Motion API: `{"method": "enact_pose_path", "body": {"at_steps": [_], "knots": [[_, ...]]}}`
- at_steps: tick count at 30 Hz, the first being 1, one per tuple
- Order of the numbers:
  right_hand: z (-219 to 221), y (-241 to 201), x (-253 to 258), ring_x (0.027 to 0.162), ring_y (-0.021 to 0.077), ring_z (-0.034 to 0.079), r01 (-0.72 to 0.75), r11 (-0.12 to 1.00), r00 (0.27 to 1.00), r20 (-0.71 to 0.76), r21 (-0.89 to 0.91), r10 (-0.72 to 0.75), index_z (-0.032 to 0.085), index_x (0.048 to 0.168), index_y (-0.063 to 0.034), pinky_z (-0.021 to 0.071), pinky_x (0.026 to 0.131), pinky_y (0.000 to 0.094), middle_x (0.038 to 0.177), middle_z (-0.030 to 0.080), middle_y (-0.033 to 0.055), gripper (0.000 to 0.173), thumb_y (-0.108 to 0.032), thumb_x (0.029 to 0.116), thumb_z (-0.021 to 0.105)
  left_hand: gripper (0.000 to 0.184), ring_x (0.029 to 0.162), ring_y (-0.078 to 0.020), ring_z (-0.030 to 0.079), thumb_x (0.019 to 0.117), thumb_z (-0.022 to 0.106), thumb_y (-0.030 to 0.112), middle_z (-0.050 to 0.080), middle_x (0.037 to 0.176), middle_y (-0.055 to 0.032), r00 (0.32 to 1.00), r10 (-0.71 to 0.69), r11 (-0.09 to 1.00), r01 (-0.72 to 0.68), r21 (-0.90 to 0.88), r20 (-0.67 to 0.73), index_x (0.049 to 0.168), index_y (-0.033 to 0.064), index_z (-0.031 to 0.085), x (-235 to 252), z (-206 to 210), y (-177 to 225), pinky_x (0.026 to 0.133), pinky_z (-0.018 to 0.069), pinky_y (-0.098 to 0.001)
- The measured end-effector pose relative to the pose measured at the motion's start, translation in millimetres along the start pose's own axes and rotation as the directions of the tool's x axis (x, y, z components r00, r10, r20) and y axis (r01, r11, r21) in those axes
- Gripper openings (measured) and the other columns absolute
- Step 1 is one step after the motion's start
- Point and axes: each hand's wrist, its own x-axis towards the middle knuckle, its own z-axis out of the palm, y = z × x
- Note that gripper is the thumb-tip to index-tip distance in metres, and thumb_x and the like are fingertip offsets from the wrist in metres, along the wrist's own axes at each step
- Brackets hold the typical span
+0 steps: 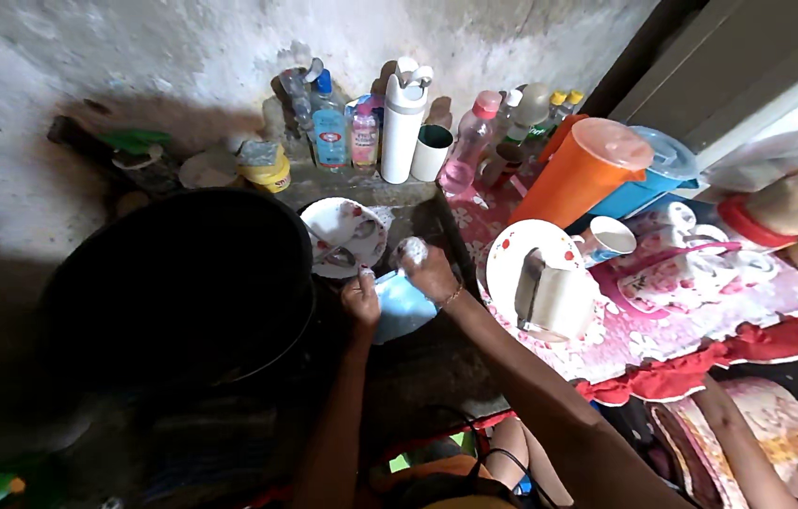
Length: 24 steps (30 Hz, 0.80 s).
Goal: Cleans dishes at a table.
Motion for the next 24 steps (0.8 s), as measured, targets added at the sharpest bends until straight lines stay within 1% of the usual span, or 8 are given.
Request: {"method": "enact_pose_path", "body": {"at_steps": [3, 5, 8, 12, 15, 18, 21, 24], "knots": [[16, -7, -16, 0.109, 0.0409, 0.068, 0.205, 0.976, 0.977, -0.041, -0.069, -0.208, 0.071, 0.115, 0.0076, 0.0508, 0.097, 0.0578, 0.11, 0.071, 0.0268, 0.038, -0.022, 0.0908, 0.074, 0.042, 0.072, -0.0238, 0.063, 0.1059, 0.048, 0.01, 0.064, 0.07, -0.0211, 0.999, 0.047, 0.998, -0.048, 0.037, 0.016, 0.077, -0.0154, 0.065, -1, -2, 5, 0.077, 0.0501, -0.0403], [9, -5, -11, 0.112, 0.0373, 0.067, 0.113, 0.994, 0.993, 0.025, 0.013, -0.113, 0.068, 0.122, 0.0066, 0.0498, 0.101, 0.0549, 0.116, 0.07, 0.0254, 0.039, -0.019, 0.0931, 0.073, 0.043, 0.063, -0.0129, 0.054, 0.1058, 0.05, 0.011, 0.055, 0.062, -0.0105, 1.0, 0.023, 0.999, -0.023, -0.04, 0.006, 0.069, -0.0102, 0.06, 2, -6, 6, 0.069, 0.0465, -0.0314], [0, 21, 8, 0.094, 0.0183, 0.062, -0.045, 0.941, 0.999, 0.0, 0.337, 0.047, 0.064, 0.121, 0.0061, 0.0517, 0.087, 0.0357, 0.106, 0.067, 0.0165, 0.023, -0.007, 0.1019, 0.059, 0.044, 0.054, 0.0034, 0.045, 0.1073, 0.046, 0.012, 0.042, 0.056, 0.0077, 0.992, -0.126, 0.952, 0.116, -0.284, -0.018, 0.064, 0.0036, 0.05, 8, -11, 4, 0.059, 0.0425, -0.0158], [-2, 16, 9, 0.085, 0.0127, 0.059, -0.078, 0.91, 0.995, -0.032, 0.406, 0.099, 0.065, 0.115, 0.0063, 0.0507, 0.08, 0.031, 0.098, 0.065, 0.0124, 0.019, -0.006, 0.1028, 0.057, 0.041, 0.071, -0.0059, 0.051, 0.1109, 0.044, 0.02, 0.052, 0.076, -0.0078, 0.955, -0.284, 0.917, 0.298, -0.265, 0.089, 0.092, -0.0124, 0.06, 13, -18, 8, 0.075, 0.0459, -0.0236], [-5, -13, 1, 0.101, 0.0357, 0.068, -0.044, 0.999, 0.999, 0.022, 0.003, 0.044, 0.068, 0.114, 0.0079, 0.0523, 0.092, 0.054, 0.106, 0.07, 0.0252, 0.032, -0.019, 0.0961, 0.07, 0.037, 0.083, -0.0263, 0.061, 0.1089, 0.045, 0.011, 0.064, 0.085, -0.0238, 0.973, -0.044, 0.999, 0.039, 0.026, 0.226, 0.097, -0.0164, 0.066, 9, -21, 15, 0.084, 0.0492, -0.0423], [6, -27, -12, 0.104, 0.0414, 0.069, 0.156, 0.978, 0.988, 0.017, -0.136, -0.155, 0.07, 0.113, 0.0072, 0.0517, 0.092, 0.0598, 0.106, 0.072, 0.0266, 0.039, -0.024, 0.0907, 0.075, 0.032, 0.097, -0.0441, 0.068, 0.1051, 0.046, 0.003, 0.069, 0.093, -0.0343, 0.978, 0.059, 0.987, -0.087, 0.136, 0.202, 0.098, -0.0183, 0.069, 0, -21, 29, 0.095, 0.048, -0.0553], [6, -6, -6, 0.099, 0.0363, 0.07, 0.188, 0.982, 0.982, -0.009, 0.005, -0.188, 0.071, 0.111, 0.0078, 0.0528, 0.09, 0.0556, 0.101, 0.072, 0.0246, 0.031, -0.017, 0.0918, 0.073, 0.044, 0.067, -0.0206, 0.057, 0.1063, 0.048, 0.013, 0.058, 0.065, -0.0162, 0.994, 0.094, 0.996, -0.094, 0.0, 0.056, 0.074, -0.0129, 0.063, 1, -12, 11, 0.072, 0.0478, -0.0388], [-4, 10, 9, 0.11, 0.0401, 0.066, -0.019, 0.999, 0.997, 0.078, -0.033, 0.022, 0.068, 0.12, 0.0077, 0.0483, 0.1, 0.057, 0.113, 0.069, 0.0284, 0.032, -0.018, 0.1001, 0.065, 0.046, 0.056, 0.0009, 0.044, 0.1064, 0.049, 0.012, 0.043, 0.056, 0.0035, 0.998, -0.055, 0.973, 0.051, -0.225, -0.013, 0.064, -0.0041, 0.054, 1, -8, 0, 0.061, 0.0412, -0.0186]]}}
